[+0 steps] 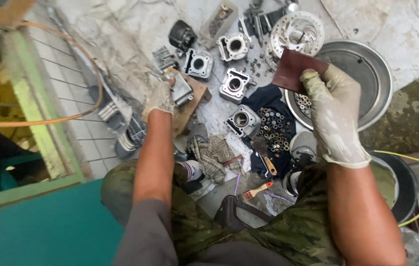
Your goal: The person sits on the floor and scrubs a metal engine cylinder block with a sanding block. They rotate the part to clean different sides and the interior surface, then place it back on the floor among other disassembled engine components.
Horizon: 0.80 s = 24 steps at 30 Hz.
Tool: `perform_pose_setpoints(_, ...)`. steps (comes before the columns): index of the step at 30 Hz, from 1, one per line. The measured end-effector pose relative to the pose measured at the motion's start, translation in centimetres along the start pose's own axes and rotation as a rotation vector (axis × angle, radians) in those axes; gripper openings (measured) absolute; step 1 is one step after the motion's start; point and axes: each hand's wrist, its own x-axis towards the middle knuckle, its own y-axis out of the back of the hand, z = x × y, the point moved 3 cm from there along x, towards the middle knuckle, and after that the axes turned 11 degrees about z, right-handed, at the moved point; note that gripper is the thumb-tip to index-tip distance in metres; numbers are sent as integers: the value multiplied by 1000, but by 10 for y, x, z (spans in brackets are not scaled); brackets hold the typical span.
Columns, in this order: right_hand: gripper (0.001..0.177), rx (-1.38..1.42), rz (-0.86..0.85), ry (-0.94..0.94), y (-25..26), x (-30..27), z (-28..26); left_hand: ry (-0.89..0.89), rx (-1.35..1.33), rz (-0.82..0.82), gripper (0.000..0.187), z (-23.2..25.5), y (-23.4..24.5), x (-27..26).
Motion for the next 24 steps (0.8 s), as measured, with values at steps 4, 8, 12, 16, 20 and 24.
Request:
perform_pose_setpoints(4,26,-65,24,127,-5,-10,6,24,-282,-101,24,21,9,-81)
perform_pose_setpoints(8,30,-269,-38,419,-17,-32,6,122,-702,-258,48,51,37,-161)
perform_pose_setpoints(12,32,-306,-121,635,-39,-60,19,291,-757,-490,61,74,90,-292)
perform_pose_setpoints(16,46,-504,-225,1043,-70,-78,59,157,-627,-534,82,68,106,-341)
perform_pose_setpoints(20,58,-756,-346,1121,-81,-112,99,218,-645,-552,84,13,83,-304)
perform_pose_setpoints(24,64,-880,-452,1093,-77,-101,114,463,-693,-399,72,15,88,-349)
